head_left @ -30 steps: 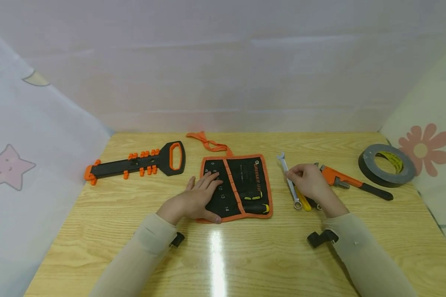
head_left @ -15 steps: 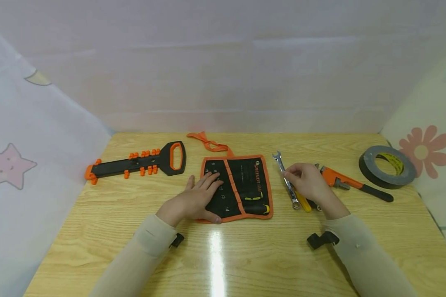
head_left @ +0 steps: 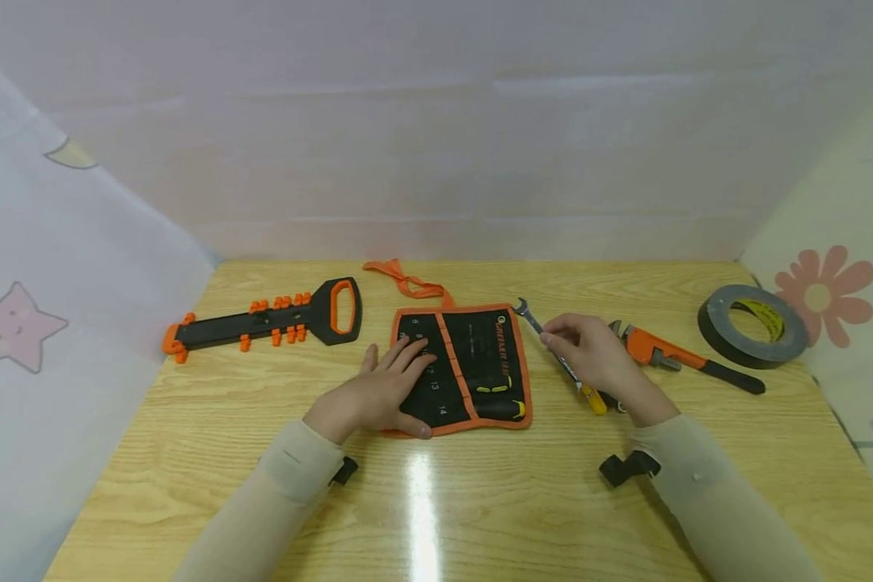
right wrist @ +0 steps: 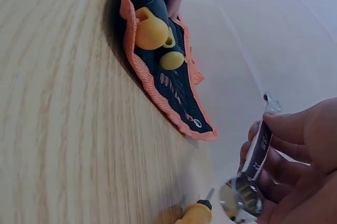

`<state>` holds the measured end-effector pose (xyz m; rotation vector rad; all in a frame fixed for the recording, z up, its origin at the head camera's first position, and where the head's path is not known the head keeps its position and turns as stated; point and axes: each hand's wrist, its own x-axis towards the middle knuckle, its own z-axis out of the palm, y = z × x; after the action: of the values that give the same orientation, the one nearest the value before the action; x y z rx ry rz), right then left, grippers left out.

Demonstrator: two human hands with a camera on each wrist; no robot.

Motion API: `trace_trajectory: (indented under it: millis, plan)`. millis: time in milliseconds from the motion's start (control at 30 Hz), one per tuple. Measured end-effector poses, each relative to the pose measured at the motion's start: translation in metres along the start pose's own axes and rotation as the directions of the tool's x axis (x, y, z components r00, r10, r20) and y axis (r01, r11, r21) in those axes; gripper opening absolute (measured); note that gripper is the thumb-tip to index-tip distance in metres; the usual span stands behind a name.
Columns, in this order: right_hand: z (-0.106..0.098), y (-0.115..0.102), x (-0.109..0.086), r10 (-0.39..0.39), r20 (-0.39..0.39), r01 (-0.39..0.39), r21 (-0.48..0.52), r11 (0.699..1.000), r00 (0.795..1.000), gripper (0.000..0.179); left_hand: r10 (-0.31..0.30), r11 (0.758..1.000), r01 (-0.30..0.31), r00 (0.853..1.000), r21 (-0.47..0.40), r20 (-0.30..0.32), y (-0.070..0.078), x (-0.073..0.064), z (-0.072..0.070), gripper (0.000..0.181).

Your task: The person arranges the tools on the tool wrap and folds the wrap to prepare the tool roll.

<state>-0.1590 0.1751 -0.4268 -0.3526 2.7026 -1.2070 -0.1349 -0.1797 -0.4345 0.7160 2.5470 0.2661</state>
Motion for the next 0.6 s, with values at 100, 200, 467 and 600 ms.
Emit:
trace_trajectory:
  millis: [100, 200, 467, 600]
  plan:
    - [0.002, 0.000, 0.002, -0.025, 0.019, 0.025, 0.009, 1.000, 0.999, 0.025, 0.003, 1.000, -0.003, 1.000, -0.006, -0.003, -0.001, 0.000, 0.000, 0.118]
    - [0.005, -0.001, 0.005, -0.040, 0.043, 0.039, 0.009, 0.999, 0.998, 0.024, 0.004, 1.000, -0.004, 1.000, -0.014, -0.003, -0.001, 0.001, 0.000, 0.118]
    - [0.012, -0.002, 0.012, -0.091, 0.086, 0.097, -0.060, 0.993, 0.992, 0.022, 0.007, 1.000, -0.007, 1.000, -0.020, -0.003, -0.002, 0.002, 0.000, 0.118]
    - [0.016, -0.003, 0.014, -0.091, 0.120, 0.102, -0.091, 0.991, 0.989, 0.022, 0.006, 1.000, -0.006, 1.000, -0.018, 0.000, -0.003, 0.002, 0.000, 0.118]
